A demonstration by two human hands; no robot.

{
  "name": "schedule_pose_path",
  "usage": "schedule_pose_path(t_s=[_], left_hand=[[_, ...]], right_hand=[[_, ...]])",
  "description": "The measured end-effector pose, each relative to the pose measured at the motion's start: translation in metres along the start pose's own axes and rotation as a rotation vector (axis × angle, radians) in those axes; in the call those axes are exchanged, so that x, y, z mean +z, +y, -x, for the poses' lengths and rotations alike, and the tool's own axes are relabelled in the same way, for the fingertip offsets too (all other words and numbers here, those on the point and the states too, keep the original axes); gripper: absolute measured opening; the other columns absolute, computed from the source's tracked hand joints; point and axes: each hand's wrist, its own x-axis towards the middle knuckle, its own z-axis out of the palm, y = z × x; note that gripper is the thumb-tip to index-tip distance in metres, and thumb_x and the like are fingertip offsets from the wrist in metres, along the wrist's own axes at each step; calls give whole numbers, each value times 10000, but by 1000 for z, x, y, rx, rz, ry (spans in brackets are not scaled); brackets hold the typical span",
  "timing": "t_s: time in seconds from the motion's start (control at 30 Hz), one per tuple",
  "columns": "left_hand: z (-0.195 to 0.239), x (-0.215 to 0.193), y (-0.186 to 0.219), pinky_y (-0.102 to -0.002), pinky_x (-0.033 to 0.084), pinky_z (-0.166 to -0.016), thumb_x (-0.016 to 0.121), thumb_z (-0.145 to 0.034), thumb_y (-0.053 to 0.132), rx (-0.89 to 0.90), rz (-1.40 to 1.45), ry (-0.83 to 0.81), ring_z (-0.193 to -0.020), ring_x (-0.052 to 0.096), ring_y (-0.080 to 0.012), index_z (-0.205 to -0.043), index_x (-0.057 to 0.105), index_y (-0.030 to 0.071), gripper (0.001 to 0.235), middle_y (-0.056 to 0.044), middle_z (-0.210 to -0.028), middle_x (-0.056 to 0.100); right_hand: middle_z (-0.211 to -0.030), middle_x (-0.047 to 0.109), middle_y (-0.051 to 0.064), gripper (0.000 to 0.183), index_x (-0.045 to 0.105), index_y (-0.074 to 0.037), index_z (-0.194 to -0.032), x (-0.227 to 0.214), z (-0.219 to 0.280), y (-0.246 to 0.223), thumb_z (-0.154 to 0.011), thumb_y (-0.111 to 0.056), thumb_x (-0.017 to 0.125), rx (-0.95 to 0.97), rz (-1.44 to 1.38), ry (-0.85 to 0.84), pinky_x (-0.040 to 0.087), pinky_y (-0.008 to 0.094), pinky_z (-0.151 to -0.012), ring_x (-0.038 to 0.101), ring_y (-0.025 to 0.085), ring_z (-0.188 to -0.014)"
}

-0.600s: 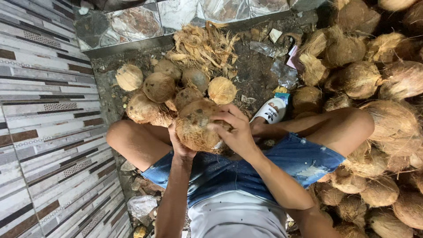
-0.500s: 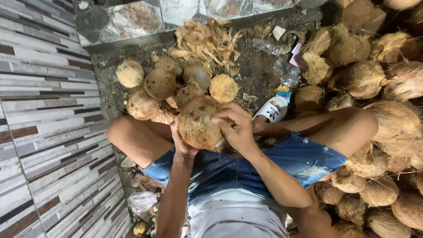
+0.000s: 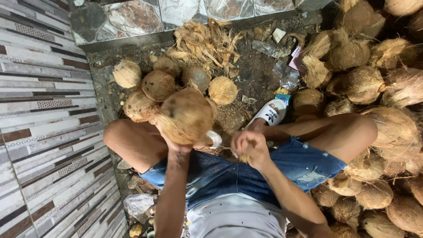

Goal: The person sits cross-legged on a tiled floor and peels the fibrous husk off several coconuts by hand. They pull away strands of husk, rotate the coconuts to access different sides, and place the removed husk on the floor. The person repeatedly picks up new coconuts from a pile to continue the peeling process.

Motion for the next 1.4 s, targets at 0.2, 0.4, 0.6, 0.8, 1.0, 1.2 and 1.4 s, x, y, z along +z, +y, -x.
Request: schedule_pose_path(t_s=[0.2,0.4,0.6,0.8,1.0,1.2,1.4], left_hand=[[-3,-17,37,-644,446,-970,604,-757,723,5,-7,-21,-1189,506,-429,-1373,501,118,870,-208,-1347,509],[-11,-22,52,-643,453,-959,601,-755,728,-2,-27,-33,-1179,510,-426,-1362,512,119,865,-208,-1336,515],[-14,-27,36,-641,460,-947,597,-753,733,-15,-25,-46,-1168,515,-424,-1351,522,120,860,-208,-1325,522],[-9,-33,14,-640,467,-935,593,-751,737,6,-21,-30,-1157,520,-421,-1340,533,121,855,-209,-1314,529],[-36,-31,8,-638,474,-923,590,-749,742,23,-37,-45,-1147,524,-418,-1329,544,121,851,-209,-1302,535],[-37,-90,-4,-561,488,-857,560,-786,491,-80,-162,562,-1003,607,-425,-1159,658,37,595,-214,-1073,680],[-51,-110,-4,-591,571,-778,640,-751,295,-23,-490,632,-846,685,-437,-1077,690,-126,534,-292,-966,720]], right_hand=[[-506,506,112,346,590,14,-680,-45,21,-31,-951,-202,599,78,59,5,453,293,-403,468,171,-408],[-740,644,166,336,541,-72,-734,2,-45,-72,-1030,-228,508,65,407,57,520,390,-755,649,243,-703],[-541,582,107,189,587,-9,-877,-32,-100,-30,-1025,-63,482,195,491,157,433,242,-417,504,127,-388],[-750,538,83,174,572,-57,-1043,5,-186,-25,-1064,-211,496,383,691,238,488,311,-586,535,152,-604],[-1498,454,140,449,447,-133,-1302,-43,-255,42,-948,-395,532,621,955,235,256,597,-1157,385,310,-1409],[-1382,526,202,862,328,-36,-1445,-50,-326,98,-842,-634,480,524,975,364,481,573,-1021,569,335,-1247],[-1577,-376,136,1290,-226,-266,-1529,-57,-368,164,-661,-808,559,721,1270,106,-129,763,-1083,-310,437,-1451]])
